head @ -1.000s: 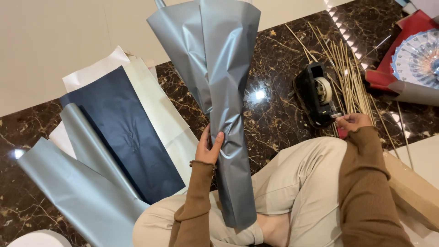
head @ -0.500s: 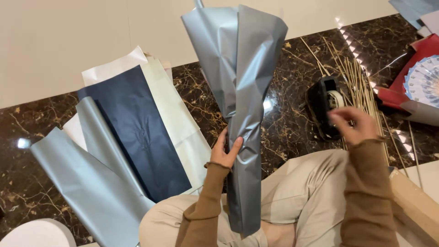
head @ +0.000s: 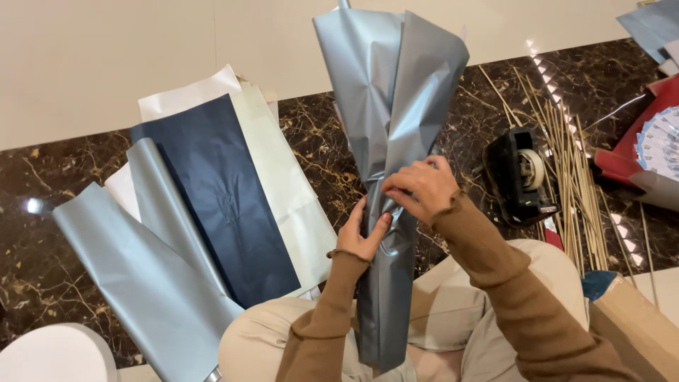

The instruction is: Wrapping a money bouquet with decorative paper

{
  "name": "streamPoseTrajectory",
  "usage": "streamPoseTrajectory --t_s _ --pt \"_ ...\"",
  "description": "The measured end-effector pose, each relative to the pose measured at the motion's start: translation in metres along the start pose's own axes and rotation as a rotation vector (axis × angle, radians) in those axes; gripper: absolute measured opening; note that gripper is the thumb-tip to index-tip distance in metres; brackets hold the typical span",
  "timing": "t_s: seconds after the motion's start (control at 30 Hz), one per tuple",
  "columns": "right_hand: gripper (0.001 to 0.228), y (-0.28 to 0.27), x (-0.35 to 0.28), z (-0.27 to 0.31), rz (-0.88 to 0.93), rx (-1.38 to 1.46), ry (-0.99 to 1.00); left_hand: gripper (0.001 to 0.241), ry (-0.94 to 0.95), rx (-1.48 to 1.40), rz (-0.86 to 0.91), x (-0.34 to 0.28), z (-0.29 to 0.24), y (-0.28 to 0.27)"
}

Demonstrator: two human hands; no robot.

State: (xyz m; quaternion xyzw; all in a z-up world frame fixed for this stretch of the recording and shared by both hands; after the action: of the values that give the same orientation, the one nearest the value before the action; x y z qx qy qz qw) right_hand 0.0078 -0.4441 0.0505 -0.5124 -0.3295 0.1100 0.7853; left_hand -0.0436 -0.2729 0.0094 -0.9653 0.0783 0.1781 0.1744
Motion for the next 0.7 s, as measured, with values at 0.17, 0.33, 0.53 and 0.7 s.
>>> streamPoseTrajectory --t_s 0.17,0.33,0.53,0.7 --pt "0.011 0.009 0.003 -0.008 0.035 -0.081 -0.045 0.09 0.002 0.009 -0.001 -0.002 -0.006 0.002" --pt "0.011 0.01 0.007 -0.004 -0.037 -0.133 -0.1 0.089 0.019 0.001 -0.015 0.001 -0.001 0.003" --pt "0.013 0.005 0.008 0.006 -0.118 -0.197 -0.137 0.086 0.048 -0.015 -0.037 0.002 0.001 0.002" --pt "0.014 0.004 0.008 0.012 -0.16 -0.231 -0.156 0.084 0.078 -0.009 -0.057 0.001 -0.001 0.001"
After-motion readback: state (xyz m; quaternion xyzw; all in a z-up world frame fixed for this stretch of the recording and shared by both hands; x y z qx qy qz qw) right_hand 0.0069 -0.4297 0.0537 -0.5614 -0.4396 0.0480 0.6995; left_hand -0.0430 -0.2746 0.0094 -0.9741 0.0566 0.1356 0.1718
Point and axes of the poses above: each hand's wrist, its own x-axis towards the middle knuckle, its own y-axis out of the palm, z = x × y, the point moved 5 cm from there along x, towards the middle knuckle, and after that the axes turned 6 degrees about -y, right-handed, at the moved point
